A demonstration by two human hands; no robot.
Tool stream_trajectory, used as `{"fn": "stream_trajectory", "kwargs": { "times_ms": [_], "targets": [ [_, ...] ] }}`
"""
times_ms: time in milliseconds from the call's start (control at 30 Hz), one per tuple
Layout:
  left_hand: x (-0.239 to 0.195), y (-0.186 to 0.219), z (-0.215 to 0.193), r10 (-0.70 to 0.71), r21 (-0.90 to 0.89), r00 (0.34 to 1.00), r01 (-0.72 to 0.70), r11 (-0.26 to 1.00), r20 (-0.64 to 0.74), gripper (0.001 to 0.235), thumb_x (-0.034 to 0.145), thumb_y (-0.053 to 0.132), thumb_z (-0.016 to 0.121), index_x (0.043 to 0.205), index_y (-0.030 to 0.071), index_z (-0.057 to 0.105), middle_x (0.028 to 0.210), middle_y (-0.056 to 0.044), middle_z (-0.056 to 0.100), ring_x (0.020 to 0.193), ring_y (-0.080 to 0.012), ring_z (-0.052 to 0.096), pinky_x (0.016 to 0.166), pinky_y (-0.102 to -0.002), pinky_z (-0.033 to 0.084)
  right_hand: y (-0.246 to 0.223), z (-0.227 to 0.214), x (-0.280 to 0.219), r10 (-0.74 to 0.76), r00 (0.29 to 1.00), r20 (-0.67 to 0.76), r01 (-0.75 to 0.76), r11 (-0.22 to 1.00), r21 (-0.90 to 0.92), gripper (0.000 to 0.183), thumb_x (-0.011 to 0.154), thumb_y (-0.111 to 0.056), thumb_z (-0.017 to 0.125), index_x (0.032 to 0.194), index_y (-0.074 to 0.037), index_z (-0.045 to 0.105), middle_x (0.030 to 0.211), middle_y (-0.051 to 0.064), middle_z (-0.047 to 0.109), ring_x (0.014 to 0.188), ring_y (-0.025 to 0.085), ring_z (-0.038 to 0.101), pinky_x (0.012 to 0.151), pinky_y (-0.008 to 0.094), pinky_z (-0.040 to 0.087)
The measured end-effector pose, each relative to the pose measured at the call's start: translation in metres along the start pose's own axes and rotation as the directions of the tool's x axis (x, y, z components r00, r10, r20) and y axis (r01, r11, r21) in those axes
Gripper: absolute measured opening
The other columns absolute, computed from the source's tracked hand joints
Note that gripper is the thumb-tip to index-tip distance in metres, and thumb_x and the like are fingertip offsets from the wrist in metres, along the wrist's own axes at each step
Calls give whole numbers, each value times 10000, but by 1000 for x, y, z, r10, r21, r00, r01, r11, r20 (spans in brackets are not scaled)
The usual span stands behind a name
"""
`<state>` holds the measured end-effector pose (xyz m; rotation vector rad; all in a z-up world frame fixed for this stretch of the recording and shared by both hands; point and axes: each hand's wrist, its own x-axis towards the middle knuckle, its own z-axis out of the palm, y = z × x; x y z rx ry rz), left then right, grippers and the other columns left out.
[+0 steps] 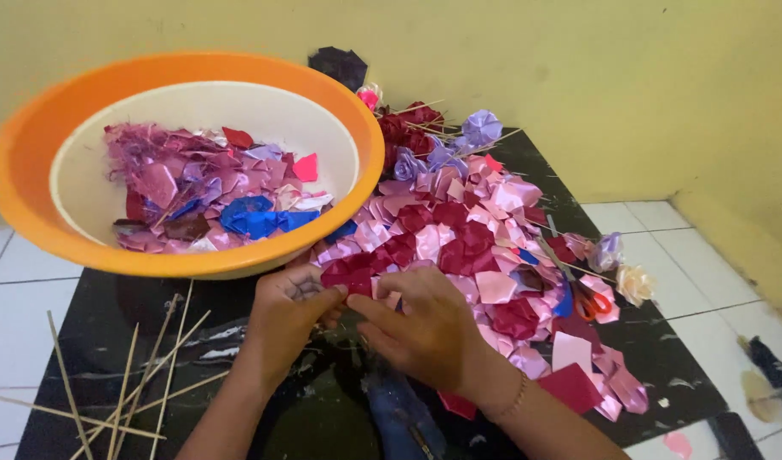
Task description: The person is folding small pieces of colored paper into petals and using a hot glue gun to assemble them into decorative flowers.
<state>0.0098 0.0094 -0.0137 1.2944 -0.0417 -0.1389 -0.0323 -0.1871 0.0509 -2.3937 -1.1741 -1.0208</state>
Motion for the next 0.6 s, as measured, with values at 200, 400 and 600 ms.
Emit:
{"fn": "stream_trajectory", "kwargs": {
  "times_ms": [200, 400, 600],
  "targets": [
    [8, -21, -7, 74, 56, 997, -75, 996, 8, 169, 839, -76, 743, 706, -34, 648, 602, -132, 661, 479, -187, 565, 485, -278, 454, 11, 22, -5, -29, 996, -84, 29, 1000, -8, 219, 807, -122, 822, 1013, -117, 749, 1013, 18, 600, 864, 198, 554, 811, 336, 441],
    [-6, -12, 7, -4, 165, 1000, -1, 986, 30, 38, 823, -68, 740, 804, -63, 773, 667, -106, 710, 531, -157, 568, 508, -262, 443, 16, 22, -19, 243, 970, -22, -226, 927, 298, 163, 786, -72, 823, 920, -102, 737, 1132, 55, 567, 1033, 254, 555, 908, 360, 457],
    [-14, -3, 16, 17, 240, 1000, -15, 971, -7, 97, 790, -67, 778, 872, -78, 827, 610, -99, 715, 495, -130, 559, 479, -242, 426, 16, 30, -33, 551, 834, 24, -474, 694, 542, 589, 706, -64, 871, 1127, -92, 458, 1218, 108, 491, 1169, 275, 533, 998, 379, 472]
  ]
}}
